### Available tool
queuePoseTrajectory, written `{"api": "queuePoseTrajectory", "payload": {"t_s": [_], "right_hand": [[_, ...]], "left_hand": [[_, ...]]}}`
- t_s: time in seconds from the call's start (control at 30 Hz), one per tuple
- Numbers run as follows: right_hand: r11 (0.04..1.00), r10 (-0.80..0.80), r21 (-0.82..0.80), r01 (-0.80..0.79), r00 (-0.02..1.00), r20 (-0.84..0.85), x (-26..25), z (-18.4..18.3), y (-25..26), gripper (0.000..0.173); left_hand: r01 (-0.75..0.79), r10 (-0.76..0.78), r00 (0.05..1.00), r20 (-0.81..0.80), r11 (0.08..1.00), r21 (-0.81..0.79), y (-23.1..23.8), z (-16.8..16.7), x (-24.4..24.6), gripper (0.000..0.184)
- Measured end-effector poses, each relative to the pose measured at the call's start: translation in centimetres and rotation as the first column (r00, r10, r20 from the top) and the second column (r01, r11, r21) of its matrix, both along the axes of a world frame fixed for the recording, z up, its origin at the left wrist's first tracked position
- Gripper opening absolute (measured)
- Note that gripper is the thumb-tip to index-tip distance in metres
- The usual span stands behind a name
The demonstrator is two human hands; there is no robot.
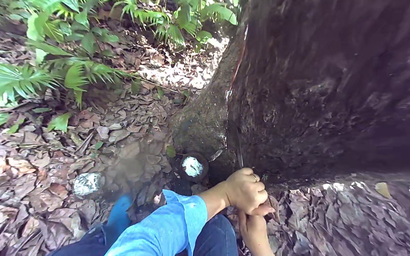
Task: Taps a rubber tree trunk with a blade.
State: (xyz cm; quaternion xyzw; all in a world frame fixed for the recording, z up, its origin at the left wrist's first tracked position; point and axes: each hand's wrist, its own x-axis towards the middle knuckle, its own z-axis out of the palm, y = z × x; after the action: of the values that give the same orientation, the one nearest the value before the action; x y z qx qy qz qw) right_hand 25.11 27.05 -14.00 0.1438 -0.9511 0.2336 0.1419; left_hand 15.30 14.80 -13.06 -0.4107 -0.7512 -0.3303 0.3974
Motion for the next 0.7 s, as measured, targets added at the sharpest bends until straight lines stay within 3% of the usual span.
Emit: {"api": "queuePoseTrajectory", "payload": {"t_s": [0.2, 0.27, 0.7], "right_hand": [[0.996, -0.084, 0.029, 0.082, 0.995, 0.062, -1.5, -0.3, -1.8, 0.022], [0.996, -0.083, 0.039, 0.082, 0.996, 0.012, -1.7, -1.2, -1.6, 0.02], [0.995, -0.092, -0.035, 0.093, 0.995, 0.022, -2.6, 0.6, -3.1, 0.018]], "left_hand": [[0.019, -0.022, 0.997, -0.079, 0.999, -0.037, -0.9, -0.4, -1.5, 0.052], [0.012, -0.015, 0.996, -0.091, 0.999, -0.039, -0.8, -0.6, -1.6, 0.054], [-0.017, 0.014, 0.991, -0.134, 1.0, -0.022, -1.7, 0.5, -2.7, 0.061]]}}
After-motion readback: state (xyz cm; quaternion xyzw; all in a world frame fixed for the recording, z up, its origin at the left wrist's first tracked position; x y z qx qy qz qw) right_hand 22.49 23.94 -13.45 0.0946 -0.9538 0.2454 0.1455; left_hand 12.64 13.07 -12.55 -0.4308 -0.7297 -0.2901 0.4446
